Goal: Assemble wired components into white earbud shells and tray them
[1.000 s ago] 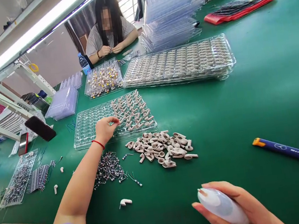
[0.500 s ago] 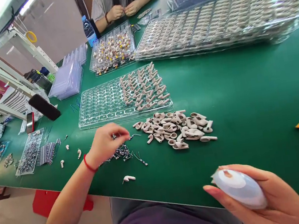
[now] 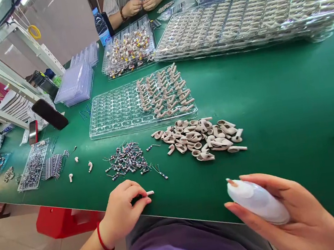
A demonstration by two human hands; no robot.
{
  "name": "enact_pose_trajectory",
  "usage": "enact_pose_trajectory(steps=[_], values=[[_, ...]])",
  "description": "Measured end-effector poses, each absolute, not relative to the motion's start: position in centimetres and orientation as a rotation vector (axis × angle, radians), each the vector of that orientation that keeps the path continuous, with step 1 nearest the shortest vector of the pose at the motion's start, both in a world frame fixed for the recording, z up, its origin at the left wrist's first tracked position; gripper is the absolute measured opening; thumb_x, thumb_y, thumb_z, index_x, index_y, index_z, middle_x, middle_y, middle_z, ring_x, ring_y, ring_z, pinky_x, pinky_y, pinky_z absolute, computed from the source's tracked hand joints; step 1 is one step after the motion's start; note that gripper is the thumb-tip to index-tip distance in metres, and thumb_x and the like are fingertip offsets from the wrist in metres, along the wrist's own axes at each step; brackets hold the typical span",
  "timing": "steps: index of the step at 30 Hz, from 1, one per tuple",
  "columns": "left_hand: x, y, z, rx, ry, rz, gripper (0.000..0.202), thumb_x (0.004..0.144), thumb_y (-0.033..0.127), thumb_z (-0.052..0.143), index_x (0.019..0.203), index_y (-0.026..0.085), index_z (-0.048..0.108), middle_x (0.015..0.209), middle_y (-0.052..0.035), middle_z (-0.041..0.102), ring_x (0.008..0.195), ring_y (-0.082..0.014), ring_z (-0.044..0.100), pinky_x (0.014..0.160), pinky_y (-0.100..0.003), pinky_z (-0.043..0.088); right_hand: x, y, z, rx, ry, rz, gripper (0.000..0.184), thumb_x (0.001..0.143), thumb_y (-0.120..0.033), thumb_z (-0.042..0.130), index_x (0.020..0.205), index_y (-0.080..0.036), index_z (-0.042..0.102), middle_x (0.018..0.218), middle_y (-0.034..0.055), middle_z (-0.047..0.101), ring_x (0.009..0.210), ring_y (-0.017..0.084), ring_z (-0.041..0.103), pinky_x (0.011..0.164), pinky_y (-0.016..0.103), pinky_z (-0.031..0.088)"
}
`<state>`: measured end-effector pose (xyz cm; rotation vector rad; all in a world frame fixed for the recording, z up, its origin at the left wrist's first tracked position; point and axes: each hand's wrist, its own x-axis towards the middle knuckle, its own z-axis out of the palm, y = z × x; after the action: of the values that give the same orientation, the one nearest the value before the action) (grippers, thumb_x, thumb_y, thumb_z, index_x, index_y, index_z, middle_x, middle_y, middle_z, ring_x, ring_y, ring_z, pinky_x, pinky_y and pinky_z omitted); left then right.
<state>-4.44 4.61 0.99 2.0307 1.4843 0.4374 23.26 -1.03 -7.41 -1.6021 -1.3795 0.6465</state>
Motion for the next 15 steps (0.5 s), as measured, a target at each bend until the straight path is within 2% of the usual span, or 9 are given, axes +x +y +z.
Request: enact_pose_trajectory(steps=[4,7,9,13,15], values=[[-3.8,2.9,0.3,1.720,1.431,0.625,0.005,0.081,0.013,0.067,0.081,0.018,0.069,0.090,-0.0046,0.074,0.079,-0.0151,0.068,0.069,-0.023,0.054,23.0,-1.2,-7.5,-1.519,-1.433,0.718,0.045,0.082,-0.049,0.066,0.118,-0.025,0.055,0.101,0.0059,0.065,0.079,0.019,0.066,0.060,0.021,0.058],[-3.1,1.8,0.0,1.543,1.377,0.732,0.005,0.075,0.013,0.073,0.075,0.017,0.070,0.085,-0.0053,0.075,0.077,-0.0162,0.070,0.068,-0.023,0.056,22.6,-1.4,-7.1,-1.473,-1.471,0.763,0.042,0.084,-0.043,0.065,0.119,-0.024,0.053,0.102,0.0061,0.065,0.081,0.018,0.067,0.063,0.019,0.058],[-2.7,1.3,-0.2,1.493,1.351,0.794,0.006,0.072,0.014,0.076,0.074,0.016,0.071,0.084,-0.0061,0.074,0.076,-0.0165,0.070,0.067,-0.023,0.057,22.4,-1.6,-6.7,-1.469,-1.491,0.782,0.039,0.085,-0.041,0.064,0.119,-0.024,0.052,0.102,0.0060,0.066,0.081,0.017,0.068,0.063,0.018,0.058],[-2.4,0.7,-0.5,1.496,1.345,0.856,0.004,0.076,0.013,0.073,0.075,0.017,0.073,0.082,-0.0059,0.074,0.076,-0.0152,0.070,0.067,-0.022,0.058,22.1,-2.0,-6.5,-1.488,-1.501,0.792,0.036,0.087,-0.041,0.062,0.117,-0.024,0.053,0.101,0.0056,0.067,0.081,0.017,0.067,0.064,0.018,0.058],[-2.3,0.6,-0.6,1.492,1.367,0.889,0.009,0.075,0.010,0.074,0.080,0.017,0.073,0.081,-0.0044,0.073,0.074,-0.0146,0.071,0.067,-0.022,0.059,21.9,-2.2,-6.7,-1.498,-1.505,0.781,0.036,0.087,-0.042,0.062,0.117,-0.024,0.054,0.101,0.0054,0.067,0.081,0.017,0.068,0.065,0.020,0.058]])
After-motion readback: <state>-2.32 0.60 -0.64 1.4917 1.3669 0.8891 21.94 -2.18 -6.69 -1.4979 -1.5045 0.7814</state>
